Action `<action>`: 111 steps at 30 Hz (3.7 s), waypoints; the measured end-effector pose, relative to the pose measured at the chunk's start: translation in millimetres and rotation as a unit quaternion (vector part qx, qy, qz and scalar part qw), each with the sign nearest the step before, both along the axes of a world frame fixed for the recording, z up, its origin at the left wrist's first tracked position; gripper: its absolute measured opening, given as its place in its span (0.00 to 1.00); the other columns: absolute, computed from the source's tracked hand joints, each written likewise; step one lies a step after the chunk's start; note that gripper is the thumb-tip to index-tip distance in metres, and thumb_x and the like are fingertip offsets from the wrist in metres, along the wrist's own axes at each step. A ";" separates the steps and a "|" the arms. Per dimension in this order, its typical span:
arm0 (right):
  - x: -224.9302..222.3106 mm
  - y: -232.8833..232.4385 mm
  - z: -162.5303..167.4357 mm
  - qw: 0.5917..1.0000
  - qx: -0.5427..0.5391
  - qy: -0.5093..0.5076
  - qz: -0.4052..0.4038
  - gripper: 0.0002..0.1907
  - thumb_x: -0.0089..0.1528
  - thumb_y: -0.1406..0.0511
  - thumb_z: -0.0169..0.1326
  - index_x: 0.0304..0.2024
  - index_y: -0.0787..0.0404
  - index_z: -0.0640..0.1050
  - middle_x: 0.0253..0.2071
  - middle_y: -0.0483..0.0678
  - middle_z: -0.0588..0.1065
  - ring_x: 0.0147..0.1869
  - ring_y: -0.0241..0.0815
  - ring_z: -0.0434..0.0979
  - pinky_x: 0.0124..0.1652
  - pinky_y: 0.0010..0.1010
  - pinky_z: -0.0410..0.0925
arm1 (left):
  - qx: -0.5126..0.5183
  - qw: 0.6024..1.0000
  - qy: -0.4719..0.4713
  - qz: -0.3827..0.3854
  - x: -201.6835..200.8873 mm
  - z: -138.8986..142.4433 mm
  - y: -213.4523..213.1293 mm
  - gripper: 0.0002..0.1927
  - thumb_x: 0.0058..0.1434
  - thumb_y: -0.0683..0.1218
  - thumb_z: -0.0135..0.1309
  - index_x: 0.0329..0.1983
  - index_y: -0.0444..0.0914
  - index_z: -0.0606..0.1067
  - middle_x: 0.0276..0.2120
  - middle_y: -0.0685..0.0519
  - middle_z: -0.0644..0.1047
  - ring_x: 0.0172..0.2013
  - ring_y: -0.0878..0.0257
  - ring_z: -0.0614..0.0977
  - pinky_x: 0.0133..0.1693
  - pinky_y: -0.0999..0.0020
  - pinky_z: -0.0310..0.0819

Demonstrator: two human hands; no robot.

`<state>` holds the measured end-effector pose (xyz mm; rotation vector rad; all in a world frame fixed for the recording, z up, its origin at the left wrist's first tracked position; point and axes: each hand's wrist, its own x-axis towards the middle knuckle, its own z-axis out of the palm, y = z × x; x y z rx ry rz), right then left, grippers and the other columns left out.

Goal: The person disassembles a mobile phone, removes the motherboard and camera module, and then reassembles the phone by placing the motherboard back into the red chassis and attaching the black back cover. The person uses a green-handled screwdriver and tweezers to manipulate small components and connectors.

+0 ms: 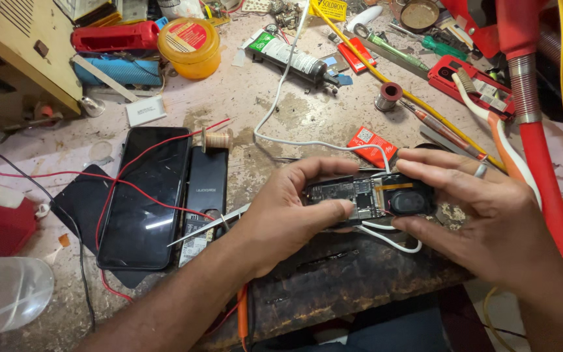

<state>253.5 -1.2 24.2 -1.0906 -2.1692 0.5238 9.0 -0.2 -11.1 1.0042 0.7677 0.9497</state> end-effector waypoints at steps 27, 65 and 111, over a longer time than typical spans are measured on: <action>-8.9 4.7 -28.9 0.912 -0.247 0.326 -0.015 0.23 0.68 0.69 0.52 0.64 0.73 0.73 0.47 0.53 0.80 0.44 0.37 0.82 0.43 0.28 0.78 | 0.101 0.986 0.122 0.051 5.5 6.0 -5.0 0.18 0.61 0.45 0.62 0.54 0.34 0.81 0.41 0.54 0.85 0.40 0.74 0.81 0.43 0.77 0.77; -48.2 0.3 -41.3 0.908 -0.252 0.311 -0.122 0.14 0.64 0.69 0.58 0.50 0.70 0.81 0.37 0.44 0.80 0.35 0.26 0.76 0.35 0.18 0.72 | 0.034 0.981 -0.112 0.155 14.2 -8.8 -0.2 0.22 0.61 0.33 0.58 0.58 0.34 0.69 0.47 0.48 0.81 0.46 0.65 0.84 0.50 0.69 0.80; -53.0 2.0 -52.5 0.859 -0.263 0.436 -0.049 0.12 0.67 0.72 0.54 0.52 0.71 0.80 0.44 0.47 0.80 0.46 0.29 0.76 0.48 0.20 0.69 | 0.052 0.991 -0.044 0.117 7.9 -6.2 -5.0 0.12 0.65 0.35 0.57 0.52 0.34 0.77 0.39 0.54 0.82 0.36 0.73 0.80 0.38 0.78 0.74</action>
